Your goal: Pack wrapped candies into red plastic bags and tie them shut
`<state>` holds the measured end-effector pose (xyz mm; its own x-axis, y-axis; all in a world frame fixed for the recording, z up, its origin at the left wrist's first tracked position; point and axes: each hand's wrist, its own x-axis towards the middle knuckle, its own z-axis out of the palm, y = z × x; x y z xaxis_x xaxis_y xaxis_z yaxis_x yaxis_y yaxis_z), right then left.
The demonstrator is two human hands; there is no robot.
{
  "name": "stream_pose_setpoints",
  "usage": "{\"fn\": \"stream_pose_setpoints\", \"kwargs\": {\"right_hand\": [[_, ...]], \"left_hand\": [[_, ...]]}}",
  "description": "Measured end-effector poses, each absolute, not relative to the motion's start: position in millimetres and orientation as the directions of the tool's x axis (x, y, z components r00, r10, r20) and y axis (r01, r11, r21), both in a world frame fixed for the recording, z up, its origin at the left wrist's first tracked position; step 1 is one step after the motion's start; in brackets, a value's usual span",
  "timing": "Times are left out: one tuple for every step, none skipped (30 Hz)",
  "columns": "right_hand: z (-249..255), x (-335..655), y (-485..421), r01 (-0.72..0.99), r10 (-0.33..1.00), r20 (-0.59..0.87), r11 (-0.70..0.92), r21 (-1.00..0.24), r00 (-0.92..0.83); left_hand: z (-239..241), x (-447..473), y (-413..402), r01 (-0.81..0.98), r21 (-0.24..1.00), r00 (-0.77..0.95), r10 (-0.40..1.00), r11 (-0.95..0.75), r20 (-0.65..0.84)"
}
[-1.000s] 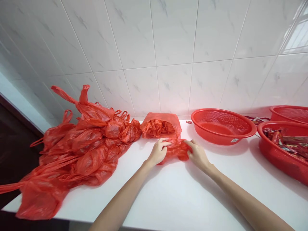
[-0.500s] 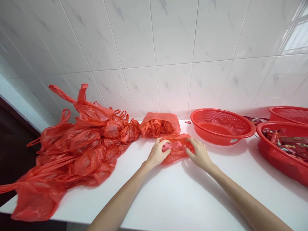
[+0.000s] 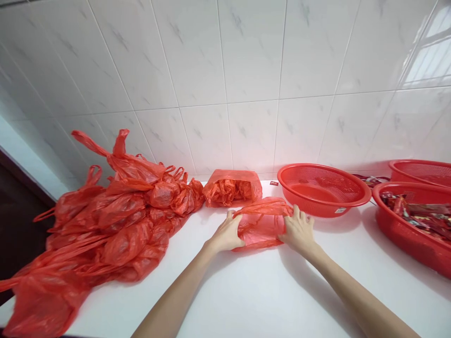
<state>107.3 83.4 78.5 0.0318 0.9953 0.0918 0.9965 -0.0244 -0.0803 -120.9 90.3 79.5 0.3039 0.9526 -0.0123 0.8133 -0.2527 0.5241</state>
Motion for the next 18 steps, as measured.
{"fn": "stream_pose_setpoints", "kwargs": {"right_hand": [[78.5, 110.6, 84.5, 0.993, 0.997, 0.074, -0.025, -0.116, 0.034], [77.9, 113.7, 86.0, 0.983, 0.998, 0.066, -0.004, -0.182, 0.016], [76.9, 116.4, 87.7, 0.959, 0.996, 0.081, 0.046, -0.279, -0.025], [75.8, 118.4, 89.6, 0.91, 0.989, 0.126, 0.124, -0.395, -0.081], [74.8, 119.7, 91.2, 0.832, 0.972, 0.192, 0.214, -0.512, -0.132], [74.2, 120.1, 92.4, 0.731, 0.951, 0.262, 0.296, -0.615, -0.164], [73.9, 119.8, 93.0, 0.624, 0.934, 0.312, 0.348, -0.7, -0.172], [74.3, 118.9, 93.1, 0.532, 0.93, 0.33, 0.363, -0.765, -0.161], [75.2, 117.8, 92.7, 0.476, 0.938, 0.317, 0.345, -0.809, -0.141], [76.7, 116.8, 92.1, 0.477, 0.95, 0.287, 0.311, -0.822, -0.126], [78.7, 116.1, 91.5, 0.527, 0.961, 0.252, 0.274, -0.805, -0.114], [81.1, 116.1, 90.9, 0.604, 0.969, 0.223, 0.24, -0.76, -0.105], [83.8, 116.7, 90.6, 0.688, 0.975, 0.199, 0.211, -0.694, -0.098], [86.6, 117.9, 90.3, 0.761, 0.98, 0.179, 0.184, -0.623, -0.09], [89.2, 119.5, 89.9, 0.812, 0.984, 0.158, 0.16, -0.561, -0.085], [91.4, 121.2, 89.4, 0.846, 0.988, 0.132, 0.14, -0.515, -0.083], [93.2, 122.6, 88.5, 0.869, 0.991, 0.101, 0.121, -0.479, -0.083], [94.5, 123.4, 87.1, 0.895, 0.995, 0.062, 0.102, -0.434, -0.083]], "left_hand": [[81.1, -122.3, 91.6, 0.812, 0.526, 0.291, 0.957, -0.253, 0.01], [82.2, -123.3, 92.9, 0.813, 0.528, 0.266, 0.963, -0.245, 0.037], [83.0, -123.9, 94.2, 0.817, 0.528, 0.234, 0.97, -0.232, 0.064], [83.3, -124.3, 95.5, 0.824, 0.523, 0.199, 0.976, -0.217, 0.092], [83.1, -124.6, 96.5, 0.834, 0.513, 0.166, 0.979, -0.204, 0.119], [82.5, -124.8, 97.4, 0.843, 0.501, 0.142, 0.98, -0.195, 0.142], [81.4, -125.0, 98.0, 0.85, 0.49, 0.129, 0.978, -0.194, 0.164], [80.1, -125.5, 98.5, 0.853, 0.481, 0.129, 0.975, -0.202, 0.181], [78.6, -126.1, 98.9, 0.851, 0.479, 0.138, 0.971, -0.217, 0.195], [77.1, -126.9, 99.4, 0.844, 0.482, 0.152, 0.966, -0.237, 0.208], [75.8, -128.0, 100.1, 0.833, 0.49, 0.169, 0.961, -0.257, 0.217], [74.8, -129.3, 101.1, 0.82, 0.5, 0.189, 0.957, -0.277, 0.22], [74.3, -130.9, 102.4, 0.808, 0.511, 0.209, 0.954, -0.293, 0.217], [74.1, -132.6, 104.0, 0.796, 0.524, 0.226, 0.951, -0.305, 0.21], [74.4, -134.4, 105.7, 0.783, 0.538, 0.238, 0.95, -0.312, 0.204], [75.0, -136.1, 107.5, 0.771, 0.554, 0.245, 0.949, -0.314, 0.197], [75.9, -137.6, 109.0, 0.761, 0.569, 0.248, 0.95, -0.313, 0.191], [76.8, -138.8, 110.1, 0.753, 0.581, 0.249, 0.951, -0.31, 0.185]]}}
